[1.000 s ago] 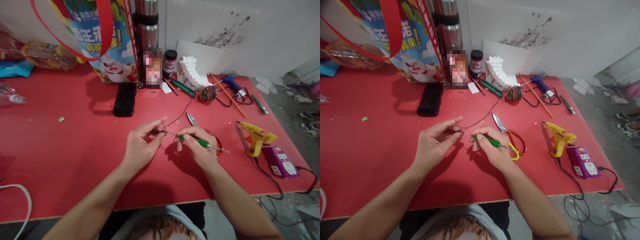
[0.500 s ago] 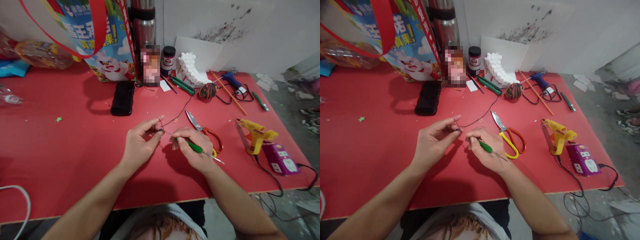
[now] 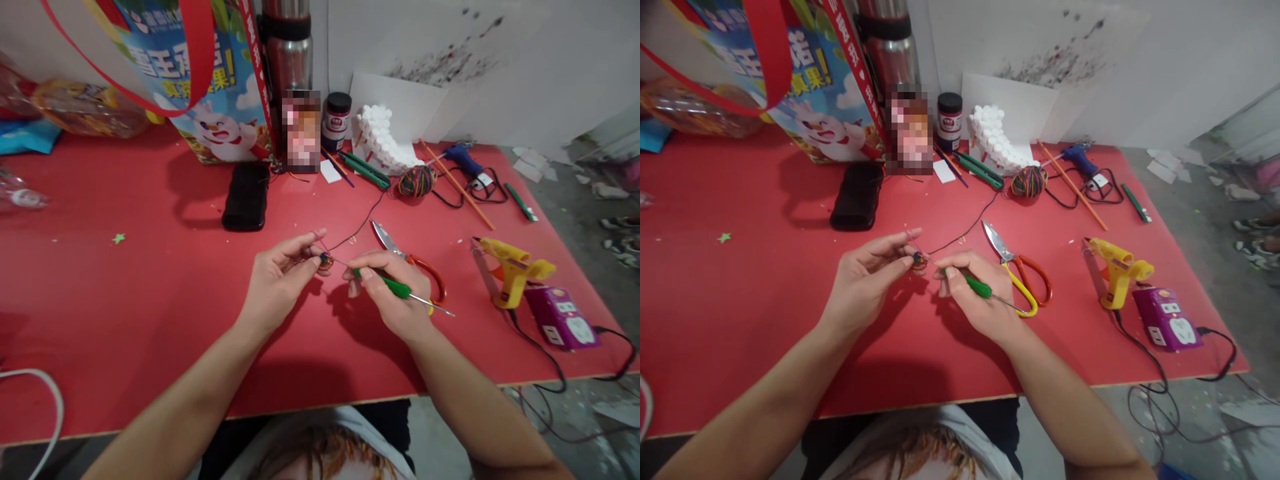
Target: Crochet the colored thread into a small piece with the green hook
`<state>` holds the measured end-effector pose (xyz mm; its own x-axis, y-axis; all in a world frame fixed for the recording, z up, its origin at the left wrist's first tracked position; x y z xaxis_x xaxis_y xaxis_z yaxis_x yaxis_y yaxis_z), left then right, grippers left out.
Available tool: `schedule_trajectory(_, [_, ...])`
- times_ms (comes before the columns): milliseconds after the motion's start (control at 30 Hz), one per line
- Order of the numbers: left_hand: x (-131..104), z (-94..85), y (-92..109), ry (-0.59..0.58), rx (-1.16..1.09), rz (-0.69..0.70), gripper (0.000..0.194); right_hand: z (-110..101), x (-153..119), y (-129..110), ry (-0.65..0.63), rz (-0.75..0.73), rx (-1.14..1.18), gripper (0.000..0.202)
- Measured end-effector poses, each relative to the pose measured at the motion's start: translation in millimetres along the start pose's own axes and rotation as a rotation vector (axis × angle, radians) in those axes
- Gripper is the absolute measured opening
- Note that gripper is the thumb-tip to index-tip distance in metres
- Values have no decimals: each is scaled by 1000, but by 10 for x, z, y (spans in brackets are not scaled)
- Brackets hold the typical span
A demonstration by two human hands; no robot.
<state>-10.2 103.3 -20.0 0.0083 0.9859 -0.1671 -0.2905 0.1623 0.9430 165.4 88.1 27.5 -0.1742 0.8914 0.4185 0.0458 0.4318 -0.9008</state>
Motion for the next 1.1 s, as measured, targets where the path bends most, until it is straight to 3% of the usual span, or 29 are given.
schedule_trajectory(300, [-39, 48, 73, 23, 126, 8, 46, -1, 3, 51, 17, 45, 33, 15])
schedule_trajectory(633, [-72, 79, 176, 22, 397, 260, 49, -8, -10, 86, 9, 61, -6, 17])
schedule_trajectory(800, [-69, 80, 157, 10, 394, 255, 47, 31, 17, -44, -45, -61, -144, 16])
schedule_trajectory(900, [-77, 71, 159, 29, 450, 261, 45, 107, 3, -166, -118, -222, -311, 17])
schedule_trajectory(1100, [-195, 222, 380, 43, 841, 523, 29, 329, -145, -280, -310, -518, -573, 26])
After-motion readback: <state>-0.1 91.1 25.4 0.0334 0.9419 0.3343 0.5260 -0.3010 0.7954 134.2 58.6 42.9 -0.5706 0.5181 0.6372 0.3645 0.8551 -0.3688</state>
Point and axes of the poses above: each hand's wrist, its own x-axis towards the middle knuckle, its own z-axis out of the palm, y = z × x, the point moved 10 cm from there along x, towards the middle knuckle, and after that the axes turned 6 degrees about -z, right-handed, at the moved point
